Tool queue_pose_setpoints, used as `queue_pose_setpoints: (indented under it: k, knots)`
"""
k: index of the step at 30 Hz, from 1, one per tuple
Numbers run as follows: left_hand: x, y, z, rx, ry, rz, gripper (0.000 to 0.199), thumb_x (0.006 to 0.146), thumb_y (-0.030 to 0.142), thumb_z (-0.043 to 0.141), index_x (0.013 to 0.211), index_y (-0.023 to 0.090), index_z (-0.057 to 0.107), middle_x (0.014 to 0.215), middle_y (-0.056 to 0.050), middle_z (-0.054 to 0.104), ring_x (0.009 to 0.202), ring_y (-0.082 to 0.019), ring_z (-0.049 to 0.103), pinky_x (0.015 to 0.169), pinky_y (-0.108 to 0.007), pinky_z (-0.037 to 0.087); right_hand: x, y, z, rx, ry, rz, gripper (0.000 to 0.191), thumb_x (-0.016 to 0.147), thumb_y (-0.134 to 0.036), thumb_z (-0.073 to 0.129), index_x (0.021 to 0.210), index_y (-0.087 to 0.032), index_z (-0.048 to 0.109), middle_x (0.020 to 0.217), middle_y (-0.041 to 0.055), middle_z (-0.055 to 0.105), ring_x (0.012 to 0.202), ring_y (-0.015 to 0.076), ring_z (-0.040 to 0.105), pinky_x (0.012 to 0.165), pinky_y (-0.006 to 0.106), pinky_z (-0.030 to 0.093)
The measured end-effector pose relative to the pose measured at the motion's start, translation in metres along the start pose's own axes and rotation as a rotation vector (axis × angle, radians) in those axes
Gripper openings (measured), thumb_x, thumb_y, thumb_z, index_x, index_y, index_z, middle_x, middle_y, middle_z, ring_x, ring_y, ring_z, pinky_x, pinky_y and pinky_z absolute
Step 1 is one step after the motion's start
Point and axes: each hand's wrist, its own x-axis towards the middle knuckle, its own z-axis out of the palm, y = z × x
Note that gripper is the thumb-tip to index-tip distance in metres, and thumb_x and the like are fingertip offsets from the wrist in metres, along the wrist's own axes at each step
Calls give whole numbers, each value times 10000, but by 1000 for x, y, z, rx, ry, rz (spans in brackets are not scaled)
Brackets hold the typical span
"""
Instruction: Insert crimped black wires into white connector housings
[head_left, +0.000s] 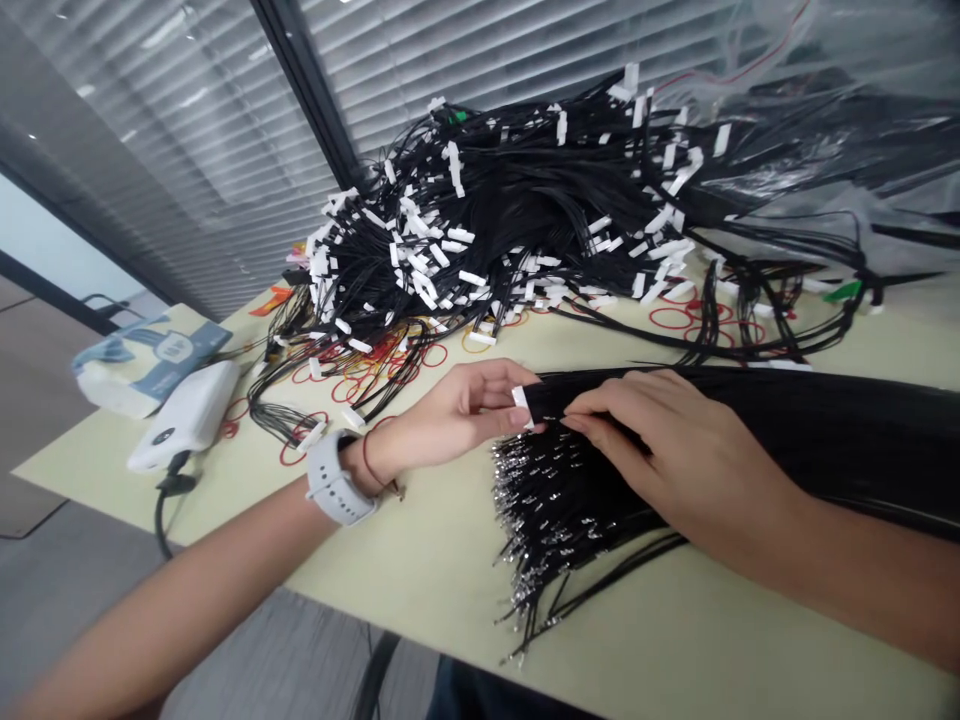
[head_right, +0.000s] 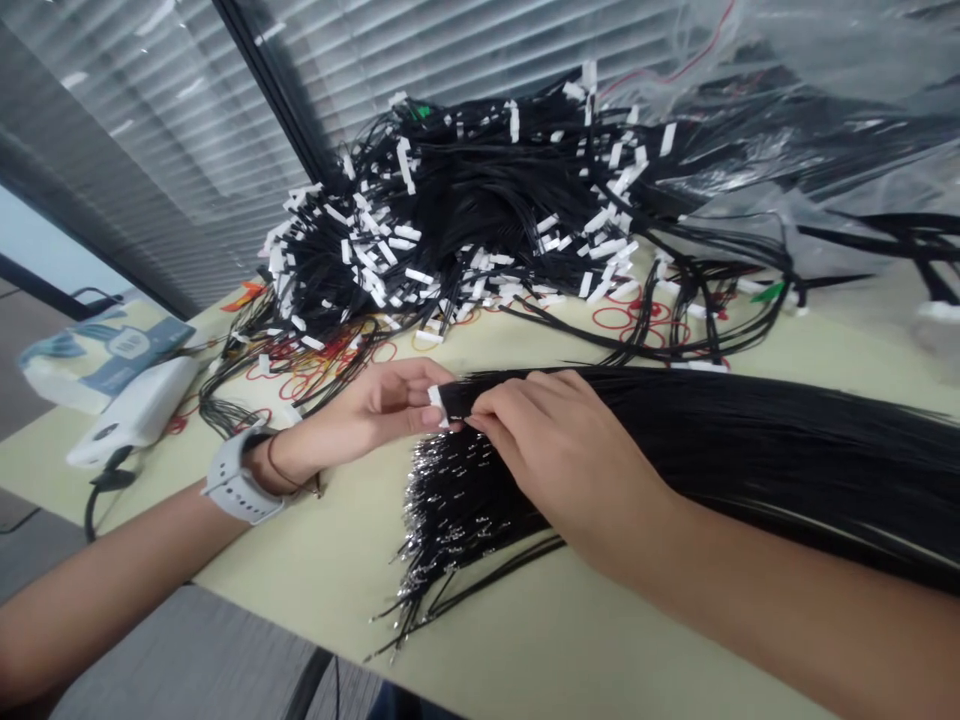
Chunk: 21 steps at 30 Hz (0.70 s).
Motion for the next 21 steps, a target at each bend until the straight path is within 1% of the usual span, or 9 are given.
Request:
queue_pose_setpoints:
  k: [4,5,8,10,12,14,18,21]
  knots:
    - [-2,4,4,66,-36,11,182,779,168,624,921,75,560,801,-38,652,728,-15,618,668,-74,485,1,-2,-3,5,44,12,186,886,-171,434,790,-137,590,749,9,588,709,60,546,654,190,443]
    - [-3,4,4,75,-41,10,188,779,171,624,928,75,562,806,-42,654,733,-19,621,672,-79,488,1,-2,-4,22,33,13,189,885,-156,423,797,-137,589,739,12,567,680,48,534,622,170,442]
    - [-4,3,3,81,-43,12,208,782,182,623,954,82,561,819,-47,660,738,-24,623,682,-92,493,1,-2,-5,84,-63,4,197,883,-142,415,848,-160,608,725,0,523,591,12,502,544,126,427]
    - [-4,2,2,79,-44,15,215,783,188,622,961,86,560,821,-44,661,742,-23,622,693,-94,493,1,-2,-4,90,-70,5,193,888,-161,431,849,-162,620,737,2,530,609,9,519,582,124,449]
    - [-3,1,1,81,-41,17,223,784,194,622,970,88,559,818,-40,659,742,-20,619,693,-89,490,0,-1,-2,74,-13,20,177,883,-170,456,838,-149,625,775,16,552,683,17,545,660,133,470]
    - [-2,0,0,83,-34,16,230,786,190,619,983,90,557,818,-36,657,749,-18,619,697,-85,489,-1,-1,-1,65,35,24,151,873,-163,479,843,-140,624,817,25,566,734,18,555,699,134,469]
    - [-1,-1,1,74,-37,18,224,787,179,615,984,92,554,835,-35,651,765,-21,626,718,-92,505,-2,-3,0,46,45,9,127,857,-140,503,914,-152,616,835,2,599,752,14,576,694,131,471]
    - [-2,0,2,75,-44,11,210,792,175,606,974,84,557,848,-42,647,771,-25,627,719,-95,509,-3,-4,0,52,40,42,151,855,-145,505,983,-164,584,841,-16,629,760,27,596,682,145,484]
